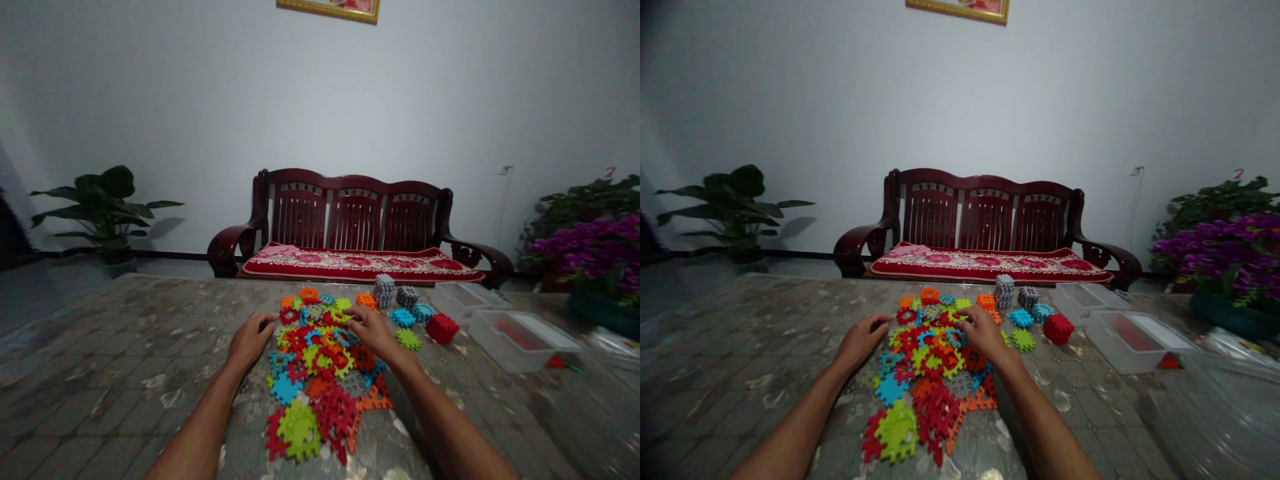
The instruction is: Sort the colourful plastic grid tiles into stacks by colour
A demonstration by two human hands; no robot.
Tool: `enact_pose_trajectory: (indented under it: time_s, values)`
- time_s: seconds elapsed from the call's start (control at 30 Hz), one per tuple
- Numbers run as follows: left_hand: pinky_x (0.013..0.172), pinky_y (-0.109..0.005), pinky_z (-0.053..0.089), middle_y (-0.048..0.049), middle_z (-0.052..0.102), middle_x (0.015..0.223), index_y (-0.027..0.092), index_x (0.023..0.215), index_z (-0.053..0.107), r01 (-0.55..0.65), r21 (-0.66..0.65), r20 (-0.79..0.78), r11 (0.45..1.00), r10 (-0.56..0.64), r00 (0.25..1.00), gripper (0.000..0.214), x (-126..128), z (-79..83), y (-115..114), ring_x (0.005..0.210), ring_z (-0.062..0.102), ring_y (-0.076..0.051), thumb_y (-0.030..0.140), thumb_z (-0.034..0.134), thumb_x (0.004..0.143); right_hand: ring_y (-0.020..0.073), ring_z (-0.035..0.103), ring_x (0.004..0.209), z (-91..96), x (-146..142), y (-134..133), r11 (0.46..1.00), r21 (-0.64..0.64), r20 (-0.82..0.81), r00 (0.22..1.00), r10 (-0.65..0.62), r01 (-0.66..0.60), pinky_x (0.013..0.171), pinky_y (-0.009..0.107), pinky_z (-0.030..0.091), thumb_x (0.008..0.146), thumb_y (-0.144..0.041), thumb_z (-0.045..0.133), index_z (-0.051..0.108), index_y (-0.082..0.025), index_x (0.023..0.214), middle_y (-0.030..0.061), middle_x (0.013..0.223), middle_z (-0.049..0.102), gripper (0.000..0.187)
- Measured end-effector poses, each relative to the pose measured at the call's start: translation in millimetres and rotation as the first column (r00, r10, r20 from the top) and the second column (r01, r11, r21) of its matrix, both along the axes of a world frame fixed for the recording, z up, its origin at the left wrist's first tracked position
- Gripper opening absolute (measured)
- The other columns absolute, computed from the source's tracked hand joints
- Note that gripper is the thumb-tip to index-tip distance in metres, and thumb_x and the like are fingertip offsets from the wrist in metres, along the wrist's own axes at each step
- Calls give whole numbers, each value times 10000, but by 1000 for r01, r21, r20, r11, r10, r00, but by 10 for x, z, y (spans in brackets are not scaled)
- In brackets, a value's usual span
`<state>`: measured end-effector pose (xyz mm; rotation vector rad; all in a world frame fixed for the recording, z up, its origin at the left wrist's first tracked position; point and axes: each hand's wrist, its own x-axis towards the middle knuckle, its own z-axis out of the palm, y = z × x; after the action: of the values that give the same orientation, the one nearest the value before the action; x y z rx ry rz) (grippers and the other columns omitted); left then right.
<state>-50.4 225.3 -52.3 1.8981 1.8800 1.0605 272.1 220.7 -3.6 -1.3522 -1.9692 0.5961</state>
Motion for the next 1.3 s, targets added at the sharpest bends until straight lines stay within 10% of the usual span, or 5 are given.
enact_pose_trajectory:
  time_s: [0.57,1.3]
  values:
    - [945,-333,513,-49,759,1086,228,986,757,0,-1,-15,1000,0,1000,309,14,47,-31,999,697,-221,325,518,816,337,642,1157,203,-131,-293,940,-138,500,841,-205,311,919,424,478,848,-578,553,618,-216,1344,149,1226,718,617]
    - [936,-340,519,-61,767,1073,225,975,759,1,4,-30,1000,-1,1000,337,-10,0,1,1006,703,-234,366,504,806,300,666,1087,80,-155,-204,935,-169,452,867,-207,311,857,357,473,728,-483,710,624,-227,1266,101,1132,738,602]
